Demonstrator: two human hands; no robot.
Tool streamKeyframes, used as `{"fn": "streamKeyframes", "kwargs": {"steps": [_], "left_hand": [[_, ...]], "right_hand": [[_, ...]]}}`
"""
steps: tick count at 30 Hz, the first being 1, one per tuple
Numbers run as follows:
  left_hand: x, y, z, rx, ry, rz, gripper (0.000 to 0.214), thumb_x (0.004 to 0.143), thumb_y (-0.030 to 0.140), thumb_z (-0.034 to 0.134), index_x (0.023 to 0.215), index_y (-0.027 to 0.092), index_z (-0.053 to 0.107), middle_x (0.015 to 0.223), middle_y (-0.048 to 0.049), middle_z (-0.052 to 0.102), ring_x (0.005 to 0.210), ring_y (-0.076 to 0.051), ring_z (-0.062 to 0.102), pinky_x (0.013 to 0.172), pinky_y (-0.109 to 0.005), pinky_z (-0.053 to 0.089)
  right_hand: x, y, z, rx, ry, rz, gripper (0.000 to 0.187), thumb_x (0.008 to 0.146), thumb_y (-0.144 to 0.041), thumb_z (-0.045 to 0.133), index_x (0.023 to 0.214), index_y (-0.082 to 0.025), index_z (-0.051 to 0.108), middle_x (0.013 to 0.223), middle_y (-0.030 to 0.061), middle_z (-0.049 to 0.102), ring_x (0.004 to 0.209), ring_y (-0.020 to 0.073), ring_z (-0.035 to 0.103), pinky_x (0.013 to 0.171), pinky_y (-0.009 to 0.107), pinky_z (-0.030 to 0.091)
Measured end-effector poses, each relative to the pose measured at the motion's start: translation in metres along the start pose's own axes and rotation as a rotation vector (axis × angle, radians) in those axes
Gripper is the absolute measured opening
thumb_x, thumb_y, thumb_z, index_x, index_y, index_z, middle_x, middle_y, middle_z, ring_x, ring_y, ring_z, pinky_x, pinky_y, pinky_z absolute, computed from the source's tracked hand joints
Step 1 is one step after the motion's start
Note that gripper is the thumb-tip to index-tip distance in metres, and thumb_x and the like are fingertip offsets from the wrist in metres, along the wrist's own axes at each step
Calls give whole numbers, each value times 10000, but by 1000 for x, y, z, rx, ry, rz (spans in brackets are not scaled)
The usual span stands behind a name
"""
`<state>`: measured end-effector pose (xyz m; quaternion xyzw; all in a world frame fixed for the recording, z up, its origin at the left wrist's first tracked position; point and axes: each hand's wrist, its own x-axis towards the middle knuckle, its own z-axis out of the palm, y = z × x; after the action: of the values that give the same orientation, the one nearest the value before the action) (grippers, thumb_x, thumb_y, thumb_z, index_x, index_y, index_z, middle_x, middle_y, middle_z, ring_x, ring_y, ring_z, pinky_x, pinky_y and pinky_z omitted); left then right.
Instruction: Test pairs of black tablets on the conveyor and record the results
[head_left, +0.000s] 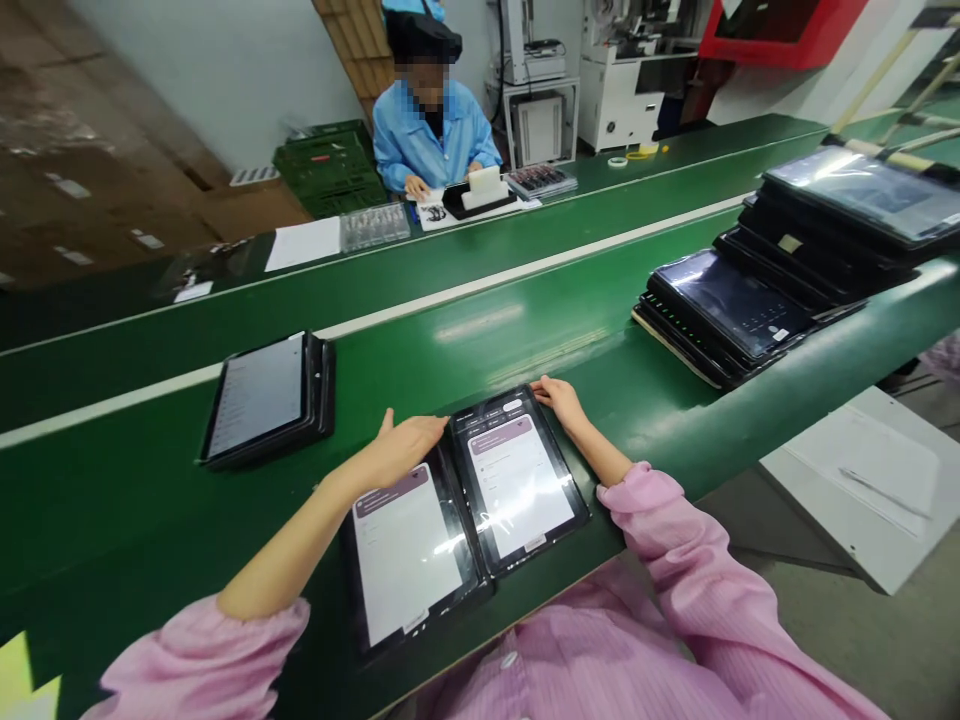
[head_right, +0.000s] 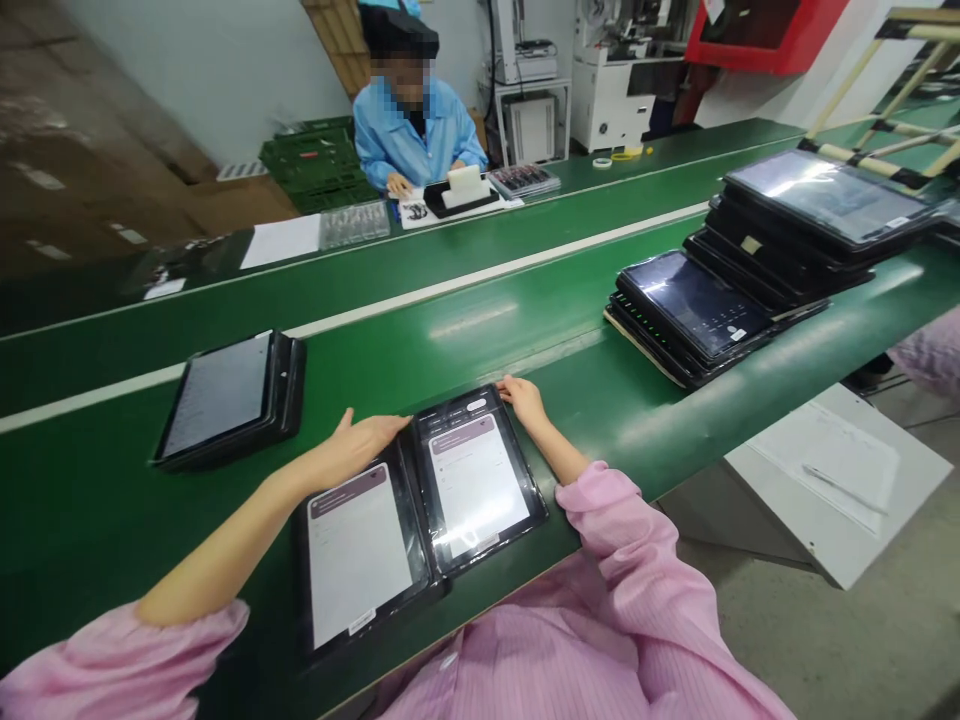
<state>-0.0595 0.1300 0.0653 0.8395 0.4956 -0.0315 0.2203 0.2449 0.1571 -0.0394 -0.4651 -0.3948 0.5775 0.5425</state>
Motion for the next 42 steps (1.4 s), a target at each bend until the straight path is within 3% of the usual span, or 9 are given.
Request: {"fn": "streamKeyframes", "kwargs": {"steps": [5,10,16,20,23,25,31,37,42], "left_hand": [[-5,-3,27,16,59,6,625,984,551,207,1423,244,529,1485,-146,495,1419,-352,393,1147,-720,70],[-5,-27,20,-78,165,-109,674,922,678,299,1400,278,558,1506,-143,473,1384,-389,433,1104,-628,336],[-6,-36,11,-398,55,-139,876,771,687,527,1481,183,433,1308,-128,654,1206,-307,611,1042,-441,464],[-15,-26,11,-486,332,-194,814,823,650,460,1471,158,436,1392,-145,593,1235,-291,596,1072,-445,440],[-43,-18,14,-426,660,-267,637,937,568,327,1358,156,567,1364,-120,620,1272,-271,565,1110,-430,408],[-69,-12,24,-362,739,-242,560,980,514,293,1249,181,655,1264,-93,685,1205,-259,605,1077,-419,443],[-114,-7,69,-164,415,180,447,1004,442,326,1110,286,731,1072,-29,759,1053,-235,647,1109,-513,360],[-74,-8,52,-4,376,-38,475,1007,494,315,1379,323,555,1437,-84,562,1366,-320,430,1157,-679,117],[-40,22,23,-35,111,-3,415,1024,458,321,1286,347,623,1590,-101,349,1486,-319,252,1152,-695,89]], "right_hand": [[-7,-8,8,56,-31,-85,578,782,-761,582,782,-198,715,1113,114,706,1119,286,632,1019,425,478],[-13,-19,5,-27,-26,-156,561,804,-757,581,868,-229,760,1260,90,631,1247,314,530,1080,454,408],[-23,-27,-1,-658,-112,-466,540,943,-660,419,883,-284,803,1381,58,516,1290,326,407,1143,508,263],[-24,-29,-7,-768,-117,-515,598,959,-664,342,930,-270,792,1375,95,483,1285,355,381,1125,571,260],[-28,-36,-19,-651,2,-562,657,972,-682,258,1046,-262,759,1279,104,514,1221,330,447,1103,517,333],[-37,-41,-28,-614,-10,-584,636,979,-672,265,1037,-274,757,1211,93,534,1179,318,488,1081,486,371],[-73,-31,-29,-810,-371,-566,634,995,-630,283,863,-290,801,1356,69,493,1259,339,427,1091,525,358],[-63,-18,-25,-813,18,-403,575,918,-651,400,1092,-221,741,1192,142,588,1114,327,538,1010,556,434],[-65,-18,-34,-495,-1,-125,571,661,-656,736,968,-176,698,827,85,678,787,257,647,787,419,557]]}}
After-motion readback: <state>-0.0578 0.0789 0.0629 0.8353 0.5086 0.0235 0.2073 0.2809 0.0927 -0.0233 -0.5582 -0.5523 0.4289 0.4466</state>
